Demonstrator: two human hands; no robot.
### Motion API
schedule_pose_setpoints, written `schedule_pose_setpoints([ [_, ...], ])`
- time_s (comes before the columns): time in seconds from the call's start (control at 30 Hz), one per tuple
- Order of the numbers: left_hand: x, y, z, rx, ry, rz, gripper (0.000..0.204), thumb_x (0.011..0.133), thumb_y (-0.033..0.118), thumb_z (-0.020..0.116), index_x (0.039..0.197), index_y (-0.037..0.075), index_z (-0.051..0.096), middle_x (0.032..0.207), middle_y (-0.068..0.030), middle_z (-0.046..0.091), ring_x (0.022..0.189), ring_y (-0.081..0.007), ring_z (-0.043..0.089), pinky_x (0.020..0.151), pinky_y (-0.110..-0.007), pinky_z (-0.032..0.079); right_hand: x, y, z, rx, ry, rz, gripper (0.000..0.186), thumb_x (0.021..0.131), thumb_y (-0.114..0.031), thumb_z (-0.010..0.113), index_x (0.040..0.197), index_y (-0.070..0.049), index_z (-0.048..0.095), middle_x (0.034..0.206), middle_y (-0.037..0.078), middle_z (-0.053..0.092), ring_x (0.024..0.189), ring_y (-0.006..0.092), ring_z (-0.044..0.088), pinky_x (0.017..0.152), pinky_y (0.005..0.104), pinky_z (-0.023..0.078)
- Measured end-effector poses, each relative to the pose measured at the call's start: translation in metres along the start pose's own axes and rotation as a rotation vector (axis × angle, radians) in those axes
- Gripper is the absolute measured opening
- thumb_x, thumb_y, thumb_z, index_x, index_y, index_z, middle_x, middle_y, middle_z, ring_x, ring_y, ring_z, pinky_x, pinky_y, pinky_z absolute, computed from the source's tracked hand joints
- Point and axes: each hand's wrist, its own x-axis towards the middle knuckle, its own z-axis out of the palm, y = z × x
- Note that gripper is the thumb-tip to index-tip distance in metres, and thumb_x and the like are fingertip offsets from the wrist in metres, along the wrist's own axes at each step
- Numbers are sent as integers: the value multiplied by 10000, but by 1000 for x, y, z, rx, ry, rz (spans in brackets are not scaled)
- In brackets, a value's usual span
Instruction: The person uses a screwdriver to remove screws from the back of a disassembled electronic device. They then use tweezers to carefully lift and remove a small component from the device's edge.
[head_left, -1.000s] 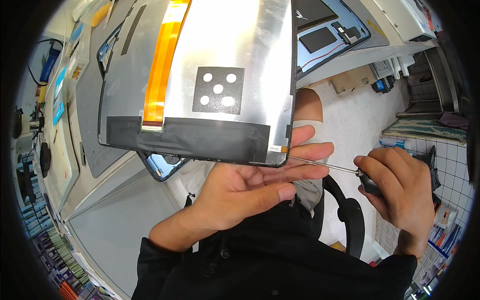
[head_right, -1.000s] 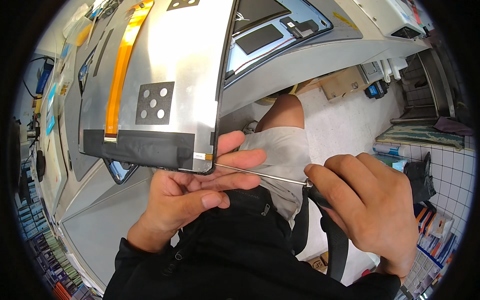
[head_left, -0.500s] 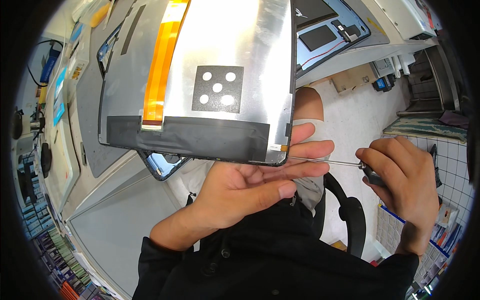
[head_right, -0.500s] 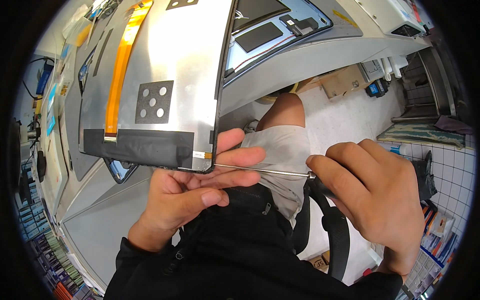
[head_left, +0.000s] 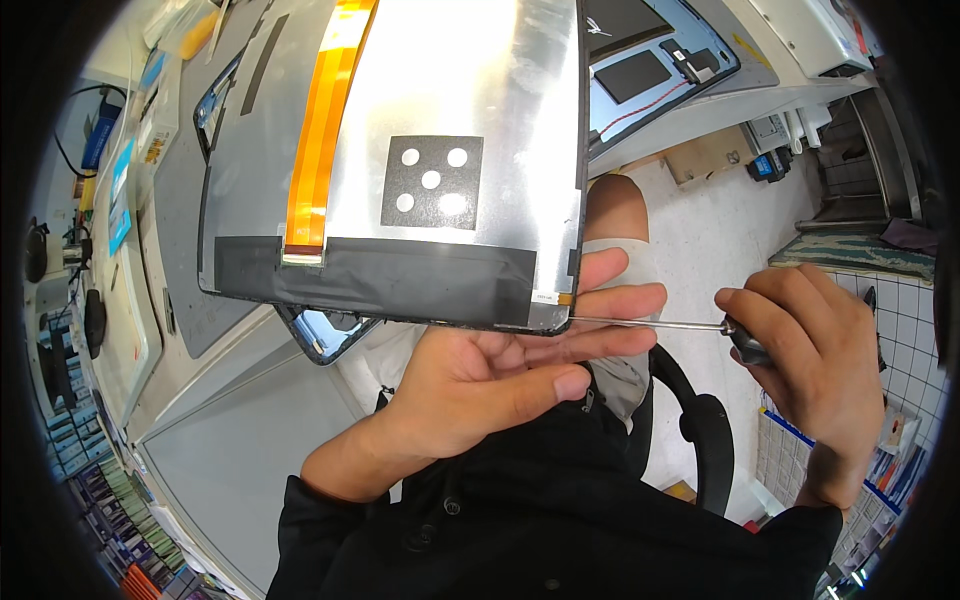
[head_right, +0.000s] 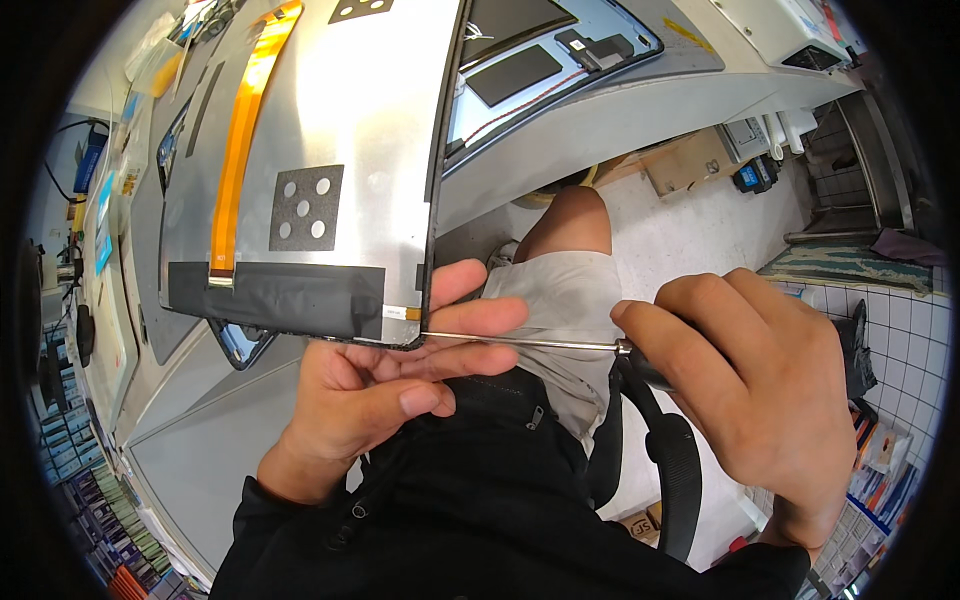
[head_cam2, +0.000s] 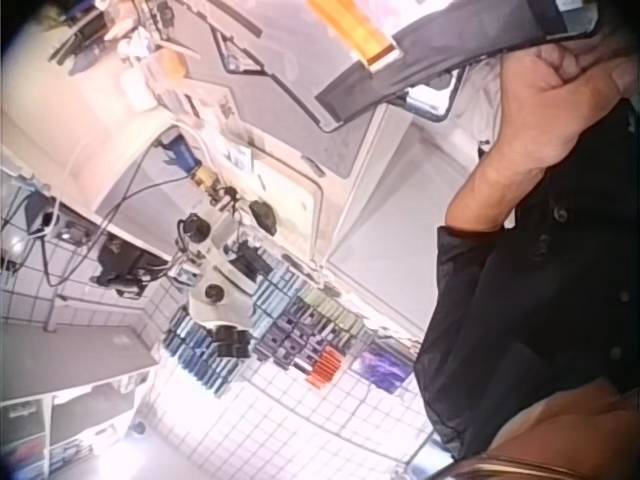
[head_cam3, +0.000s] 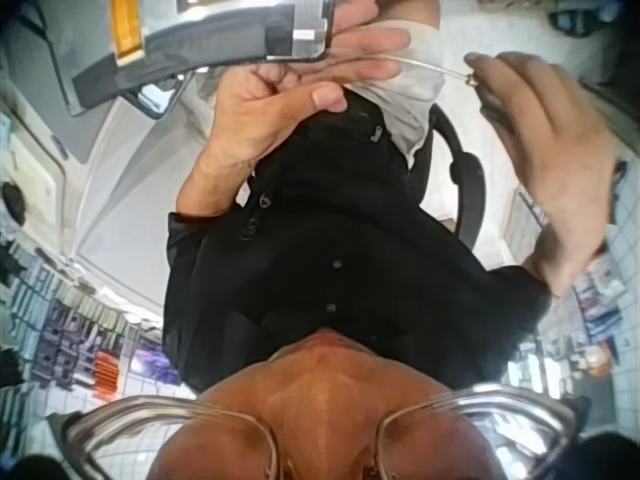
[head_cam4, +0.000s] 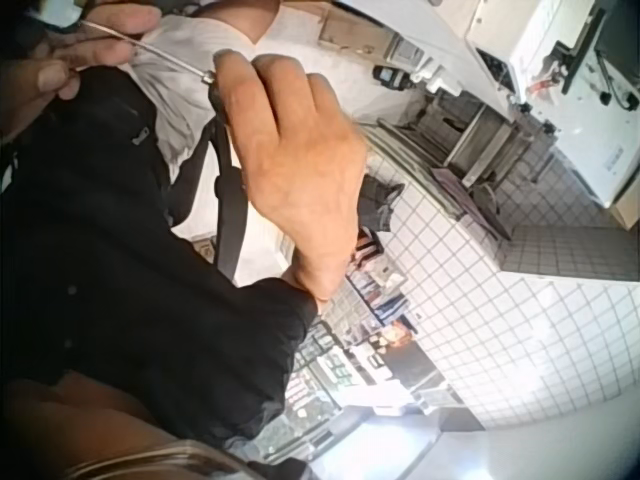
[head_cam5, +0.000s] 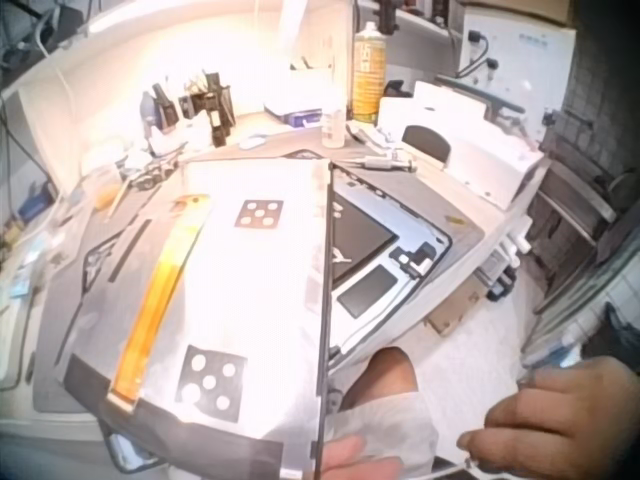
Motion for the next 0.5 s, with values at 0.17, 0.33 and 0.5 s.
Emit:
schedule_pose_setpoints([
  [0.17, 1, -1, -1, -11, -1, 11, 709, 853, -83, 543, 1498, -69, 247, 1425, -314, 448, 1259, -345, 556, 802, -224, 549, -3, -1, 0, 19, 21, 22, 377, 745, -202, 666, 1074, -18, 647, 850, 88, 596, 656, 237, 584, 520, 345, 461],
  [0.33, 1, -1, 0, 0, 5, 6, 714, 850, -79, 547, 1499, -63, 251, 1430, -306, 448, 1266, -342, 550, 807, -230, 549, -1, -4, -1, 11, -3, 30, 350, 745, -168, 667, 1061, -17, 651, 848, 88, 597, 658, 233, 586, 519, 341, 463],
  [0.5, 1, -1, 0, -14, 6, 7, 714, 849, -79, 546, 1500, -59, 254, 1433, -301, 449, 1269, -339, 548, 814, -231, 546, -2, -9, -9, -6, -97, 69, 501, 632, -96, 717, 1111, -8, 600, 900, 128, 591, 739, 293, 603, 570, 374, 478],
])
